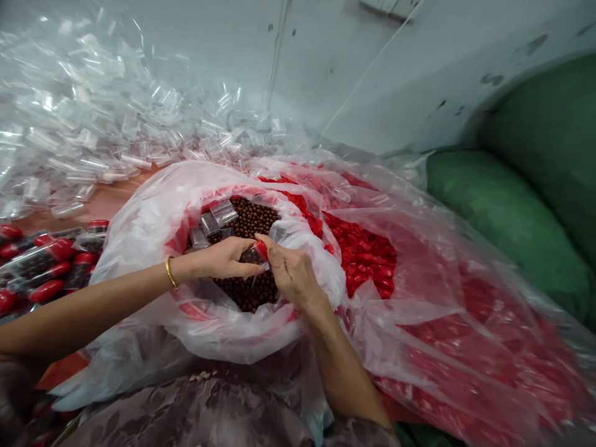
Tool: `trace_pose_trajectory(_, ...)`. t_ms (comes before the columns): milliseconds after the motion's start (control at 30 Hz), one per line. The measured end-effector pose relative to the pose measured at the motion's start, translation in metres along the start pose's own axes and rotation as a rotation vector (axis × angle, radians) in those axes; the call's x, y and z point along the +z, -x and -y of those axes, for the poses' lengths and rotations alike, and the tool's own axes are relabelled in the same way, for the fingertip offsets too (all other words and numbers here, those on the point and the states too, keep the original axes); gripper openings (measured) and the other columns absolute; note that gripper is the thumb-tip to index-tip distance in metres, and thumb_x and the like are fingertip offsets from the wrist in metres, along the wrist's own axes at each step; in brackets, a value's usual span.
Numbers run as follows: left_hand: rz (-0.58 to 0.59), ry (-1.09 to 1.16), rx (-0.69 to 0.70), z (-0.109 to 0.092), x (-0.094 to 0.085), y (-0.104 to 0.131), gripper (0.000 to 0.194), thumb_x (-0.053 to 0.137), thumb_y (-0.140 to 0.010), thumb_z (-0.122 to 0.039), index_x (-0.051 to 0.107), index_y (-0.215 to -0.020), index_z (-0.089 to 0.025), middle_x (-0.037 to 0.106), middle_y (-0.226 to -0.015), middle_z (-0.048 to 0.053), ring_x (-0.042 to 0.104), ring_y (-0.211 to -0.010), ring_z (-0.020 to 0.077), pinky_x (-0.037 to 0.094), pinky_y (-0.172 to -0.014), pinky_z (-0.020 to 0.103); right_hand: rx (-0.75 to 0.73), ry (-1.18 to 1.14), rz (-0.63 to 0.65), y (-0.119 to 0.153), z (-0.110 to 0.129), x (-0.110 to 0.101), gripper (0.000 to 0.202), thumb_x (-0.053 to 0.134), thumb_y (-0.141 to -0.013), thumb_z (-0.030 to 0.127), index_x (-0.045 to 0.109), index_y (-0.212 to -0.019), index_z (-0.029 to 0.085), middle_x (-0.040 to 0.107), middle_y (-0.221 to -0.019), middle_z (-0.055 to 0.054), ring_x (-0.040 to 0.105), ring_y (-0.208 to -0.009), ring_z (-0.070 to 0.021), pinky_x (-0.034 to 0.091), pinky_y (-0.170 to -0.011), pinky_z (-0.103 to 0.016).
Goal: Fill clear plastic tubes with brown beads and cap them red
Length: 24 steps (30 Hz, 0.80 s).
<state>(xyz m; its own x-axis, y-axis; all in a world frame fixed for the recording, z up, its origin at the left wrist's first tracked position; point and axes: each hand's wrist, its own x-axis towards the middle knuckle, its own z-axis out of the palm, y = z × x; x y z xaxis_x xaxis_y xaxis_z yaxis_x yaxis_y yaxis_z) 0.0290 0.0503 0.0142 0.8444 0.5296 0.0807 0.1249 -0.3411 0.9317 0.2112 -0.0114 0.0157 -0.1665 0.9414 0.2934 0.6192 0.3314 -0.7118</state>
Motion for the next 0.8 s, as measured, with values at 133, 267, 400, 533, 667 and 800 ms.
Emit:
trace_pose_trajectory(133, 0.027, -0.013, -0.045, -0.01, 0.003, -0.005, 0.016, 0.055, -0.084, -0.03, 0.053, -0.085, -0.015, 0.056, -0.068, -0.003, 0.051, -0.06, 0.0095, 0.039, -0.058, 0.02, 0.079, -0.197, -0.408, -0.016, 0.004, -0.006, 0.052, 0.041, -0.092, 0.058, 0.073, -0.086, 0.017, 0.052, -0.057, 0.001, 0.049, -0.05, -0.0107, 0.039, -0.05, -0.024)
trace_pose_trajectory(267, 0.053, -0.188, -0.097, -0.012, 0.013, -0.007, 0.009, 0.056, -0.083, -0.024, 0.054, -0.083, -0.015, 0.058, -0.067, -0.003, 0.053, -0.059, 0.0103, 0.038, -0.057, 0.02, 0.249, -0.529, -0.447, -0.033, 0.007, 0.007, 0.055, 0.035, -0.091, 0.062, 0.069, -0.091, 0.02, 0.053, -0.065, 0.001, 0.041, -0.043, -0.0078, 0.035, -0.041, -0.023)
trace_pose_trajectory(400, -0.023, -0.483, -0.02, -0.008, 0.025, -0.003, 0.019, 0.057, -0.086, -0.033, 0.059, -0.084, -0.014, 0.066, -0.076, 0.003, 0.059, -0.068, 0.0147, 0.043, -0.062, 0.024, 0.342, -0.574, -0.157, -0.039, 0.004, 0.023, 0.073, 0.006, -0.093, 0.064, 0.059, -0.124, 0.024, 0.065, -0.1, -0.006, 0.064, -0.081, -0.0146, 0.053, -0.07, -0.027)
trace_pose_trajectory(533, -0.01, -0.757, -0.072, -0.002, 0.033, 0.005, 0.025, 0.052, -0.089, -0.033, 0.063, -0.091, -0.011, 0.071, -0.083, 0.011, 0.066, -0.072, 0.0211, 0.049, -0.064, 0.029, 0.266, -0.366, 0.031, -0.035, -0.003, 0.034, 0.071, 0.009, -0.094, 0.065, 0.04, -0.146, 0.027, 0.057, -0.132, -0.006, 0.052, -0.124, -0.0187, 0.039, -0.108, -0.038)
trace_pose_trajectory(667, 0.004, -0.908, -0.053, 0.004, 0.034, 0.007, 0.026, 0.047, -0.09, -0.028, 0.064, -0.093, -0.008, 0.071, -0.078, 0.015, 0.068, -0.068, 0.023, 0.05, -0.06, 0.03, 0.052, -0.233, 0.041, -0.029, -0.002, 0.042, 0.07, 0.023, -0.093, 0.067, 0.043, -0.145, 0.024, 0.051, -0.141, -0.008, 0.045, -0.132, -0.0215, 0.027, -0.117, -0.042)
trace_pose_trajectory(800, 0.004, -0.945, 0.036, -0.003, 0.027, 0.002, 0.021, 0.05, -0.089, -0.028, 0.063, -0.089, -0.011, 0.072, -0.079, 0.012, 0.067, -0.068, 0.0224, 0.046, -0.058, 0.029, 0.046, -0.403, -0.039, -0.029, 0.006, 0.038, 0.071, 0.012, -0.095, 0.062, 0.057, -0.131, 0.022, 0.063, -0.125, -0.009, 0.06, -0.113, -0.021, 0.046, -0.101, -0.041)
